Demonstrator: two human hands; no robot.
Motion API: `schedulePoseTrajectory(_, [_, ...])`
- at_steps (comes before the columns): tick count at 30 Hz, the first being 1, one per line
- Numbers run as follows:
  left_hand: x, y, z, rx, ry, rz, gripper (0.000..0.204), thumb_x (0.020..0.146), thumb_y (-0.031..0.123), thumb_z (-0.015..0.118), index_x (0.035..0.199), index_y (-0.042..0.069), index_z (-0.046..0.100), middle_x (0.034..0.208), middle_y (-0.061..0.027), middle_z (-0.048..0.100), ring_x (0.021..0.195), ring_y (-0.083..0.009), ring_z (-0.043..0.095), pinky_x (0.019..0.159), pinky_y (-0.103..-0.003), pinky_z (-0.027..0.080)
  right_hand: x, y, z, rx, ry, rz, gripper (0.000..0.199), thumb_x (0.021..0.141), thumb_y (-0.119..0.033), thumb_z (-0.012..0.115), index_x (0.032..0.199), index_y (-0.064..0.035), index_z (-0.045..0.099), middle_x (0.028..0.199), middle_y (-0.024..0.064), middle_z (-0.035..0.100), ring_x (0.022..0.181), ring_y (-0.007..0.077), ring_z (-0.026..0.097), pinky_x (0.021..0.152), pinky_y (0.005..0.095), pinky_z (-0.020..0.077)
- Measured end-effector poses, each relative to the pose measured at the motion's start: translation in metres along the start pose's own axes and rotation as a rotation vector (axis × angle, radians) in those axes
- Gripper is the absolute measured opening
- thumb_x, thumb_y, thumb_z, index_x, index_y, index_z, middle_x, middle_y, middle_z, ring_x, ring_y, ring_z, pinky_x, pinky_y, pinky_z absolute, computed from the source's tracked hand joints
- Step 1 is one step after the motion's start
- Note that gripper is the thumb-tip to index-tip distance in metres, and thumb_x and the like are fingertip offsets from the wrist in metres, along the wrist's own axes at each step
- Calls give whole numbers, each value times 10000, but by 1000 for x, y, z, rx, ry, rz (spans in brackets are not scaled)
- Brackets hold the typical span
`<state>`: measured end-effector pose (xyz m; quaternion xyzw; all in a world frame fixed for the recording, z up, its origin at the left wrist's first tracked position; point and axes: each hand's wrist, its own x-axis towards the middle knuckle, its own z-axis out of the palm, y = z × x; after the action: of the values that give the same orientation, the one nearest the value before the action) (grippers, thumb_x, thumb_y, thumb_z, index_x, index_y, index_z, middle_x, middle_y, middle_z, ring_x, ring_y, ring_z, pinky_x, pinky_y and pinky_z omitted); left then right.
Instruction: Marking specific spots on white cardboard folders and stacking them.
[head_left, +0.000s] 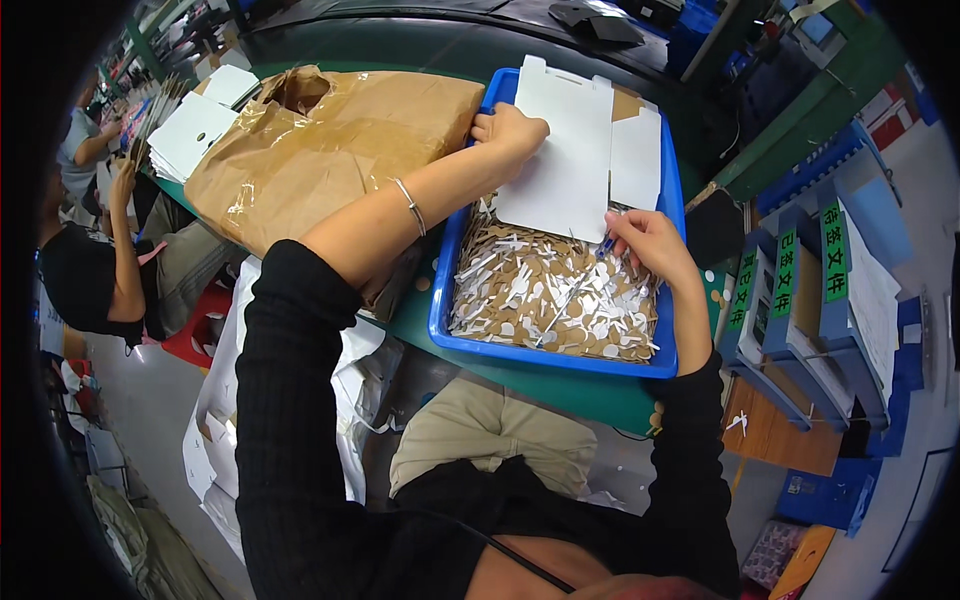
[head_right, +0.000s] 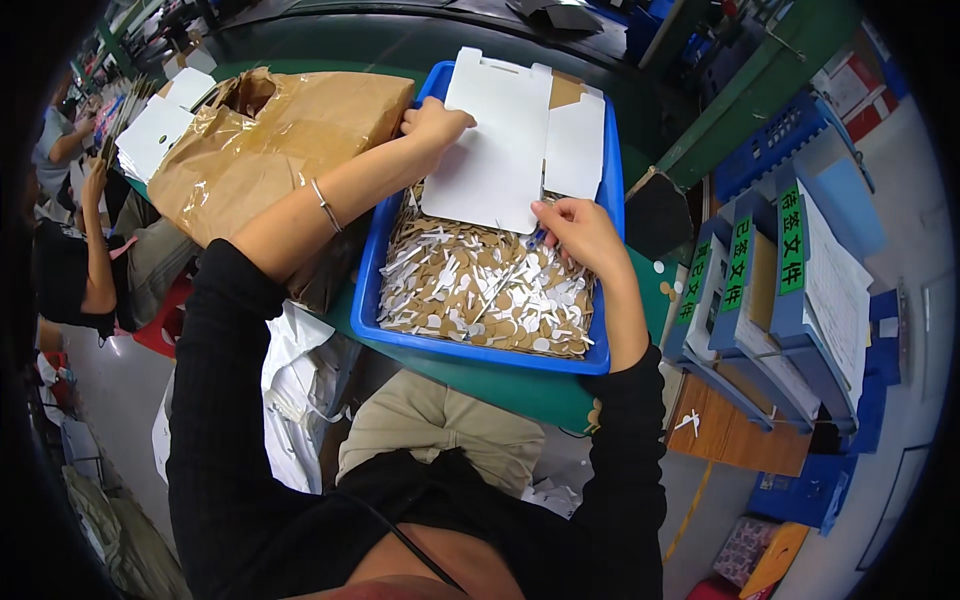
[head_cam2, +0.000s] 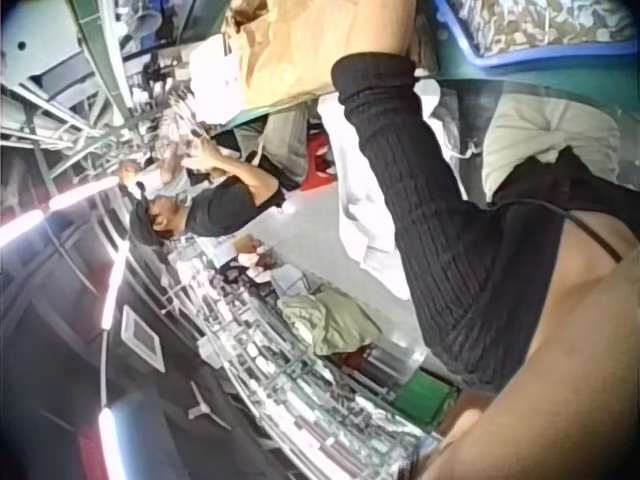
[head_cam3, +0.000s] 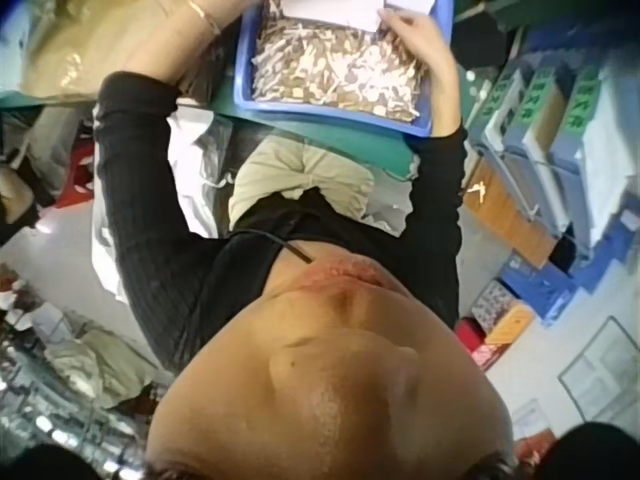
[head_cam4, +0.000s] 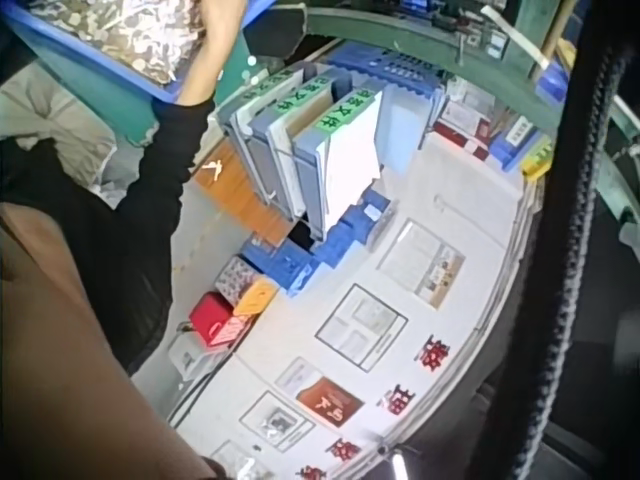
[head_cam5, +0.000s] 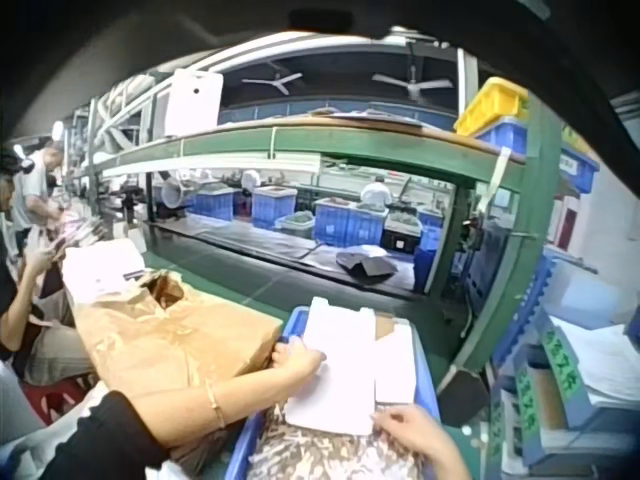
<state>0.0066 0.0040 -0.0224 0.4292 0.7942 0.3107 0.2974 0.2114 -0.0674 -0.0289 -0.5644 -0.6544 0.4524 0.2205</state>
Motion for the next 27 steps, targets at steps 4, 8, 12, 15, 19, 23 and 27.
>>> schedulePoseTrajectory(4, [4,-9,7,-164,47,104,450,795,138,549,1161,-60,380,1112,-224,416,887,-297,521,808,-372,441,3,-1,-6,-52,206,-118,333,830,-317,571,811,15,579,697,85,573,532,97,493,472,196,410])
schedulePoseTrajectory(8, [-2,-11,7,-310,84,220,396,795,128,540,1128,-28,393,1043,-196,484,814,-284,542,766,-369,450,18,9,-6,-179,597,-342,368,820,-300,591,971,29,525,884,128,560,739,137,524,630,221,431])
schedulePoseTrajectory(12, [-36,-8,-19,-463,141,511,362,797,123,531,1108,2,391,999,-173,513,787,-266,541,728,-350,449,16,8,-4,-67,801,-483,446,815,-274,603,1104,25,444,1034,151,518,914,173,504,766,246,410])
schedulePoseTrajectory(15, [-66,-13,-39,-664,143,858,337,802,120,517,1096,32,379,965,-149,520,783,-243,528,701,-332,440,15,4,-4,118,891,-549,512,814,-255,608,1184,17,381,1122,160,481,1020,197,472,849,263,382])
schedulePoseTrajectory(19, [-77,-21,-43,-859,-11,998,324,820,119,498,1099,27,361,964,-131,498,838,-224,498,747,-319,413,4,-3,-9,482,698,-743,537,805,-262,613,1191,13,360,1124,163,488,1021,228,485,877,287,367])
schedulePoseTrajectory(23, [-75,-26,-32,-727,59,992,321,839,132,478,1109,21,345,982,-127,483,856,-203,482,764,-311,403,4,1,-14,521,752,-733,504,812,-234,609,1182,11,371,1121,152,498,1007,213,495,871,279,370])
schedulePoseTrajectory(27, [-85,-16,-31,-762,16,969,325,856,150,460,1121,16,327,1007,-131,463,876,-196,467,791,-311,391,6,2,-16,588,746,-705,475,816,-215,606,1172,10,387,1110,145,513,989,201,506,866,276,374])
